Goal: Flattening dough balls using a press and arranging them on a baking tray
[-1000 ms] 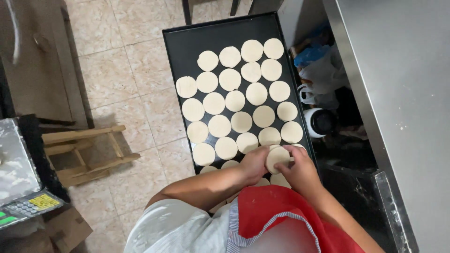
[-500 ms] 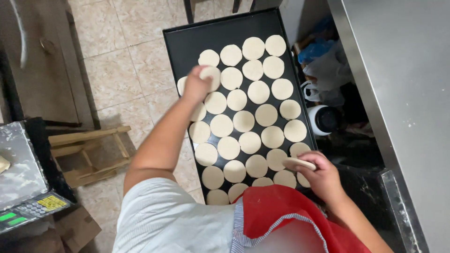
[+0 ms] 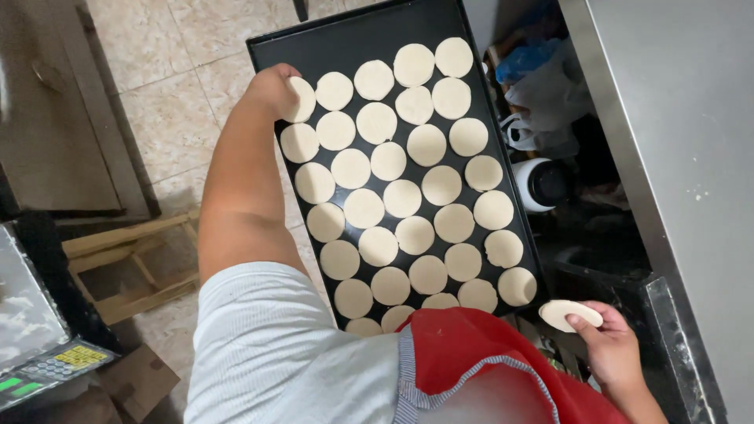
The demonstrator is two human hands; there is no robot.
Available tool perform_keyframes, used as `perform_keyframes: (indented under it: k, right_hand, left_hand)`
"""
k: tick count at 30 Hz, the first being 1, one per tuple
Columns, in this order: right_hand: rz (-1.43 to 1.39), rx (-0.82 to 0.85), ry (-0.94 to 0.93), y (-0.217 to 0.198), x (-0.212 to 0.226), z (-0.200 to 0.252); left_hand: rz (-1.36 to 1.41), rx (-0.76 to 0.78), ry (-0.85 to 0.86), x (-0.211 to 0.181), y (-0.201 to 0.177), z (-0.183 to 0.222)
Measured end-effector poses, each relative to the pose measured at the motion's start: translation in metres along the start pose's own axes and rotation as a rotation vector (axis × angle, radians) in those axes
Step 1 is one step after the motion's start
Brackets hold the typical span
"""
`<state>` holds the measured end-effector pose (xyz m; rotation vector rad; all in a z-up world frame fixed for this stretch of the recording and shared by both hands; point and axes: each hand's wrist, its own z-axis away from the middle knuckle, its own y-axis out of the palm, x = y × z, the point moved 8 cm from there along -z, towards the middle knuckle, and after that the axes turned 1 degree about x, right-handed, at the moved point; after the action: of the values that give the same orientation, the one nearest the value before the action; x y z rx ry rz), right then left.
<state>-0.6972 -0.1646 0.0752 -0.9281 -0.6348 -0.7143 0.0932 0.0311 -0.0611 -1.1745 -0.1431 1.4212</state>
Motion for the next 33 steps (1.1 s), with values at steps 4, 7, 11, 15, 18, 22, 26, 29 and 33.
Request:
perform_keyframes:
  k: [4, 7, 11, 15, 18, 22, 26, 29, 33]
  right_hand:
    - [0.03, 0.042, -0.06, 0.008, -0.003, -0.009]
    - [-0.026, 0.075, -0.109, 0.018, -0.011, -0.022]
    - [-0.072, 0.139, -0.093, 0.072, 0.036, -0.019]
    - [-0.006, 0.196, -0.236, 0.132, 0.074, -0.02]
    - [-0.125, 0.225, -0.239, 0.161, 0.1, -0.014]
    - [-0.358, 0.353, -0.277, 0.17, 0.11, -0.005]
    - [-0.427, 0.469, -0.177, 0.189, 0.09, 0.0]
    - [-0.369, 0.503, -0.183, 0.181, 0.084, -0.008]
    - [-0.117, 0.317, -0.096, 0.128, 0.025, -0.038]
  left_hand:
    - [-0.316, 0.05, 0.037, 0.005, 0.016, -0.032]
    - [-0.602, -0.124, 0.112, -0.033, 0.019, 0.002]
    - [-0.175, -0.187, 0.41, -0.154, 0.073, 0.115]
    - [0.534, 0.665, 0.62, -0.222, 0.177, 0.284]
    - [0.426, 0.713, 0.659, -0.227, 0.211, 0.305]
    - [0.4, 0.576, 0.599, -0.205, 0.184, 0.246]
    - [0.51, 0.488, 0.433, -0.166, 0.165, 0.201]
    - [0.671, 0.412, 0.302, -0.14, 0.14, 0.148]
    - [0.804, 0.01, 0.124, -0.068, 0.088, 0.025]
